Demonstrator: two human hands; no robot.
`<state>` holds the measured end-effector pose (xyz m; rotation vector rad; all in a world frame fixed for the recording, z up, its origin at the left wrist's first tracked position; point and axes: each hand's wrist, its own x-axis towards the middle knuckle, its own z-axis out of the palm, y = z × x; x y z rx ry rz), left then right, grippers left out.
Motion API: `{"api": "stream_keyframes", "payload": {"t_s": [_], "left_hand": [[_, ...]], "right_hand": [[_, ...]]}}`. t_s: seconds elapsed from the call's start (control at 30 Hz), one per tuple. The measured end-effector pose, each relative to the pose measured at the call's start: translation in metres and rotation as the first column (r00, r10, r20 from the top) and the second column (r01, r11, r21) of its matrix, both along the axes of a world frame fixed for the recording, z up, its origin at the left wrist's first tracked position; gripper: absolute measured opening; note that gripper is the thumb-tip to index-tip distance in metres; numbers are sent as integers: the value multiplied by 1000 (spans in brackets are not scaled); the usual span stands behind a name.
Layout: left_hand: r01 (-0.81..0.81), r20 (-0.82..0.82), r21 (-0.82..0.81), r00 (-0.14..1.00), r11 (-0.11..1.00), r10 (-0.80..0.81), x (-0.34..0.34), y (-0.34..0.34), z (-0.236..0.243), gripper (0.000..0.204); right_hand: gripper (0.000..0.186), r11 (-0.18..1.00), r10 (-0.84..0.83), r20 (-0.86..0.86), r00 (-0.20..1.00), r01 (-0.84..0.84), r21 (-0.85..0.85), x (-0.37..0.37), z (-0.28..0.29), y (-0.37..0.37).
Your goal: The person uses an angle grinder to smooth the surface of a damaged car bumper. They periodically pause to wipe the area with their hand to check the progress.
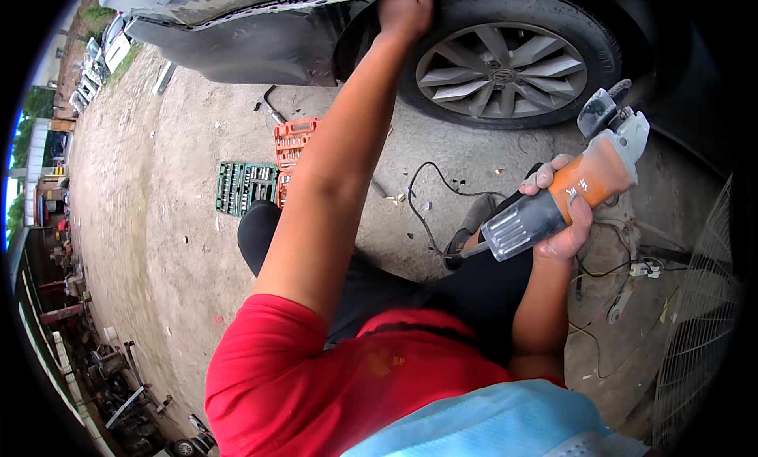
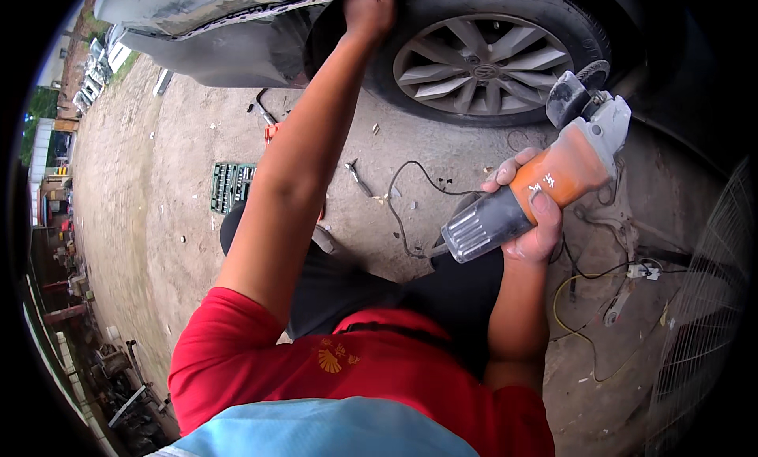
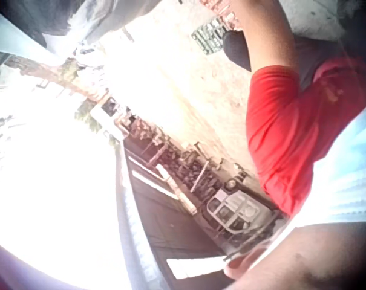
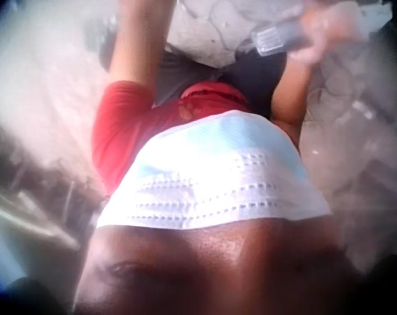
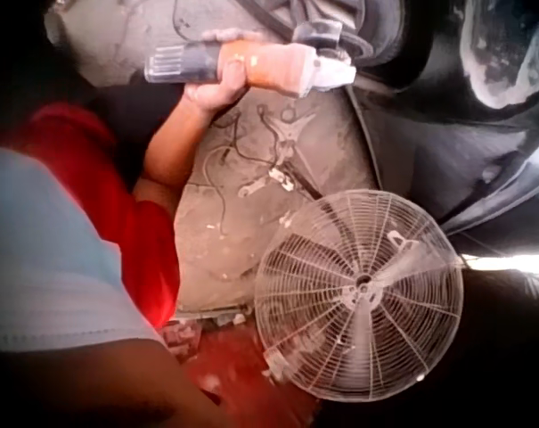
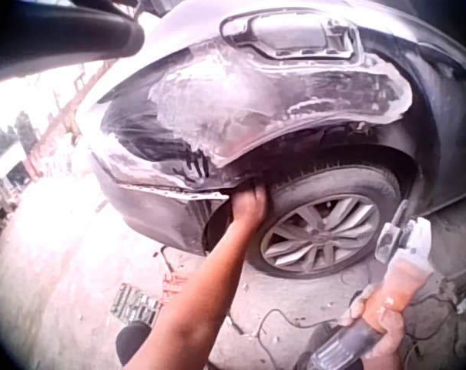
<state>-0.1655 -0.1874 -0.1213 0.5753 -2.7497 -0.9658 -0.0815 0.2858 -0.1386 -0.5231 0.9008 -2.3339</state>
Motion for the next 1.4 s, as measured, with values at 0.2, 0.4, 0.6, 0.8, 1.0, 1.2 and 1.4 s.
{"api": "stream_keyframes", "payload": {"t_s": [0.2, 0.4, 0.6, 0.8, 1.0, 1.2, 1.4], "left_hand": [[-463, -634, -155, 724, 873, 271, 44, 71, -126, 71], [226, 213, -316, 963, 922, -163, 193, 141, -282, 77], [-495, -745, 85, 545, 865, 385, 91, 160, -137, 86], [239, 227, -63, 949, 969, -219, 97, 187, -152, 104], [253, 160, 341, 933, 905, -321, 176, 208, -155, 76], [193, -163, 665, 980, 721, -112, 254, 212, -27, 65], [274, -394, 229, 903, 934, -168, 293, 301, -18, 90]], "right_hand": [[67, 998, -55, -44, 997, 56, 23, -22, -2, 21], [65, 994, -94, 3, 996, 94, 61, -35, -7, 14], [67, 1000, -17, -18, 1000, 17, 7, -30, -10, 15], [64, 999, 8, -54, 999, -6, 44, -26, -3, 13], [58, 998, -1, -54, 999, 4, 64, -20, 4, 10], [55, 993, -21, -75, 997, 29, 111, -7, 5, -7], [50, 991, -49, -137, 989, 65, 115, 35, 9, -51]]}}
